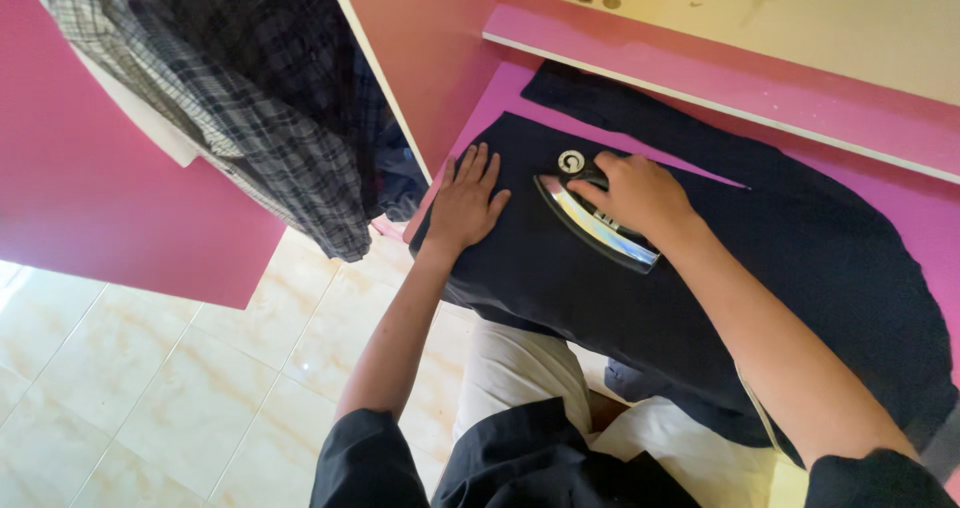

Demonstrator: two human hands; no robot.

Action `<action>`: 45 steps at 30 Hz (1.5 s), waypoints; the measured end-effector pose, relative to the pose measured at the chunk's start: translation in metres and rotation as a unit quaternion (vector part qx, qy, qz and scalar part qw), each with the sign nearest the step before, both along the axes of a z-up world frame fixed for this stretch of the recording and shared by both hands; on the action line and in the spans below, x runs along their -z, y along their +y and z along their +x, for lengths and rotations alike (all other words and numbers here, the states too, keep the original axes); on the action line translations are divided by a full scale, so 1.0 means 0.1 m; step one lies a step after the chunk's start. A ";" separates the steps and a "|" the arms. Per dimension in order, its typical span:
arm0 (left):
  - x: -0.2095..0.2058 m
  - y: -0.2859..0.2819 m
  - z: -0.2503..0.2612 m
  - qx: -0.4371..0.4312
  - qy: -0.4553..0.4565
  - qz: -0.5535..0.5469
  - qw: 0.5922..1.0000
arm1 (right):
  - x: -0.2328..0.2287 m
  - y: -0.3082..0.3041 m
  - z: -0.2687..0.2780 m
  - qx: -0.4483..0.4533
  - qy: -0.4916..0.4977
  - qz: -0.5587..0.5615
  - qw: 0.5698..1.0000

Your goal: The person irons a dark-colored shirt laid out on a pink ironing board. They use an electric iron to smooth the sleeves and body of the shirt, then fold the garment.

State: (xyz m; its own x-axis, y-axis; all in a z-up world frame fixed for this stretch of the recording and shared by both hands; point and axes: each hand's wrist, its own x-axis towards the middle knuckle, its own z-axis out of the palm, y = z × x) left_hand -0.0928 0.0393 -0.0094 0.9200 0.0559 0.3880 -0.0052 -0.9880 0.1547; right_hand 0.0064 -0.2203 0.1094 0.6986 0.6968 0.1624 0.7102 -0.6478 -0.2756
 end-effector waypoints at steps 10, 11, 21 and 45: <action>-0.05 0.02 0.01 -0.005 0.019 -0.004 1.000 | -0.16 -0.15 -0.28 -0.074 0.063 -0.102 0.990; -0.05 0.02 0.01 -0.006 0.018 -0.006 1.000 | -0.17 -0.18 -0.32 -0.079 0.071 -0.111 0.988; -0.05 0.02 0.00 -0.004 0.022 0.000 1.000 | -0.10 -0.36 0.02 0.008 0.031 -0.082 0.996; -0.04 0.01 0.02 -0.006 0.032 0.012 0.999 | -0.12 -1.06 0.02 0.076 0.045 -0.059 0.994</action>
